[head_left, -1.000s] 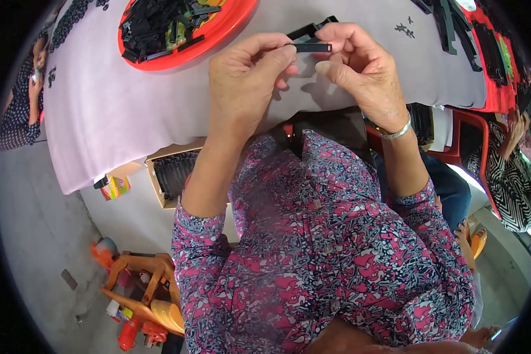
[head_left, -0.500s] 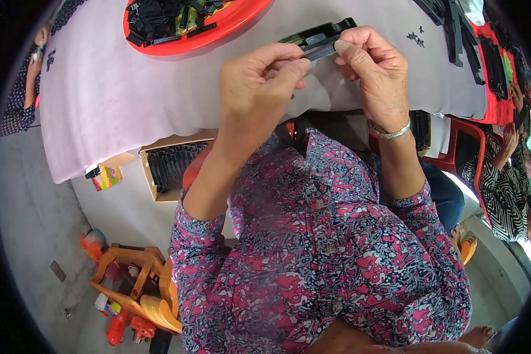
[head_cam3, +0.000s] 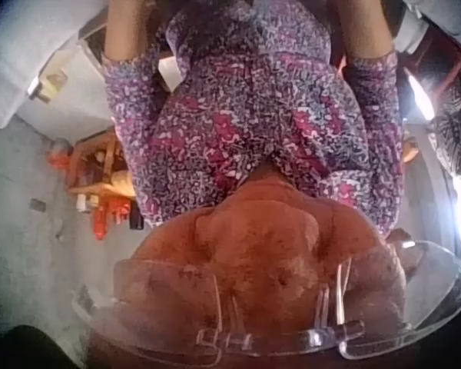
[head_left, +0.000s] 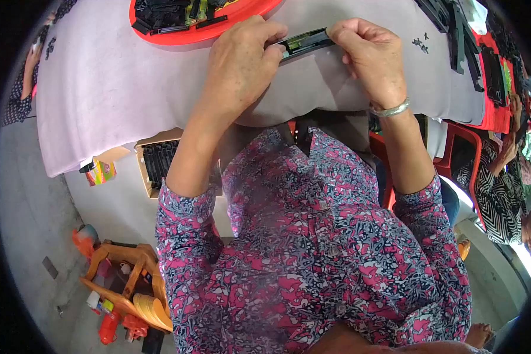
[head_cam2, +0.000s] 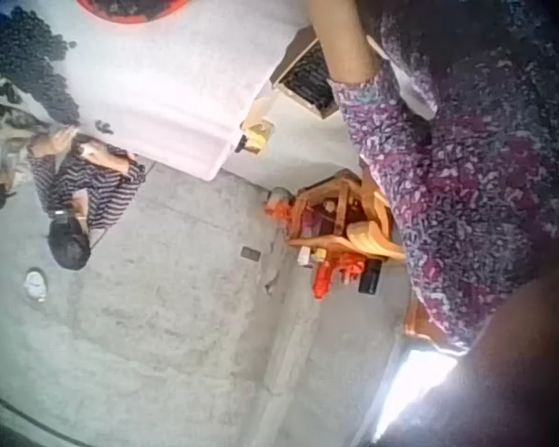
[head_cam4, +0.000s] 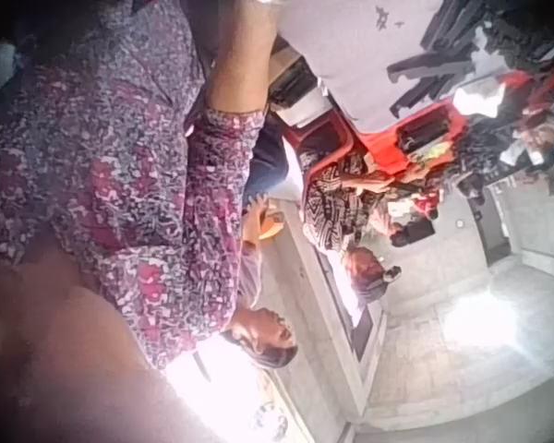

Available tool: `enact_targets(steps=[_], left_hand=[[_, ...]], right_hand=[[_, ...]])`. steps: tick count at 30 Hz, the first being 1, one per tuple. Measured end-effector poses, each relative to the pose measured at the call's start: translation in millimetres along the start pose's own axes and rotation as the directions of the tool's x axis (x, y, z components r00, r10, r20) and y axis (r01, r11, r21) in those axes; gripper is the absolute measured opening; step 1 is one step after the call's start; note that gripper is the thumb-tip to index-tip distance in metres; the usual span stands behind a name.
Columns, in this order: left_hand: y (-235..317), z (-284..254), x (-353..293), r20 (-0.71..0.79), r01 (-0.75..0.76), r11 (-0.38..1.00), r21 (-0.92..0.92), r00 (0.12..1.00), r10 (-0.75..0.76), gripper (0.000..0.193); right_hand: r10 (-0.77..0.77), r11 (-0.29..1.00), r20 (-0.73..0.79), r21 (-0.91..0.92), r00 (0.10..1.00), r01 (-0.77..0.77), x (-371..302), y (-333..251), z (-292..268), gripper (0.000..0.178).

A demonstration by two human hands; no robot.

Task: The person assembles levels by inserting green spirit vials and small parts into black plastic housings by hand.

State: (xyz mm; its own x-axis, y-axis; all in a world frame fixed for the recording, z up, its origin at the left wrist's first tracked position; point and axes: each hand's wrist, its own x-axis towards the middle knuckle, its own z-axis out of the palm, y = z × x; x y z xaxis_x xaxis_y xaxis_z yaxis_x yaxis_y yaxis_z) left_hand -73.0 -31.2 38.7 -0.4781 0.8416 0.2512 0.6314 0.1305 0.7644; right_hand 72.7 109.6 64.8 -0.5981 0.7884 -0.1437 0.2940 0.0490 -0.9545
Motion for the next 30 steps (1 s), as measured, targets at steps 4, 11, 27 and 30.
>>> enact_targets(steps=[4, 11, 27, 30], left_hand=[[-1.1, 4.2, 1.9, 0.058, 0.058, 0.998, -0.029, 0.997, -0.056, 0.021], [2.9, 18.4, -2.3, 0.078, 0.069, 0.992, -0.104, 0.995, -0.061, 0.017], [2.7, 29.8, -7.9, 0.013, -0.02, 0.996, -0.091, 1.0, 0.021, 0.016], [4.2, 28.3, -7.4, 0.02, -0.007, 0.995, -0.103, 1.0, 0.009, 0.015]], right_hand=[[0.018, 0.997, -0.032, -0.071, 0.999, -0.02, -0.3, 6.1, 4.5, 0.017], [0.026, 0.99, -0.092, -0.136, 0.995, -0.038, 2.0, 18.8, 3.8, 0.017], [-0.132, 0.954, -0.135, -0.287, 0.982, 0.089, -2.8, 31.0, 10.9, 0.014], [-0.168, 0.944, -0.141, -0.31, 0.976, 0.117, -1.5, 33.7, 12.2, 0.014]])
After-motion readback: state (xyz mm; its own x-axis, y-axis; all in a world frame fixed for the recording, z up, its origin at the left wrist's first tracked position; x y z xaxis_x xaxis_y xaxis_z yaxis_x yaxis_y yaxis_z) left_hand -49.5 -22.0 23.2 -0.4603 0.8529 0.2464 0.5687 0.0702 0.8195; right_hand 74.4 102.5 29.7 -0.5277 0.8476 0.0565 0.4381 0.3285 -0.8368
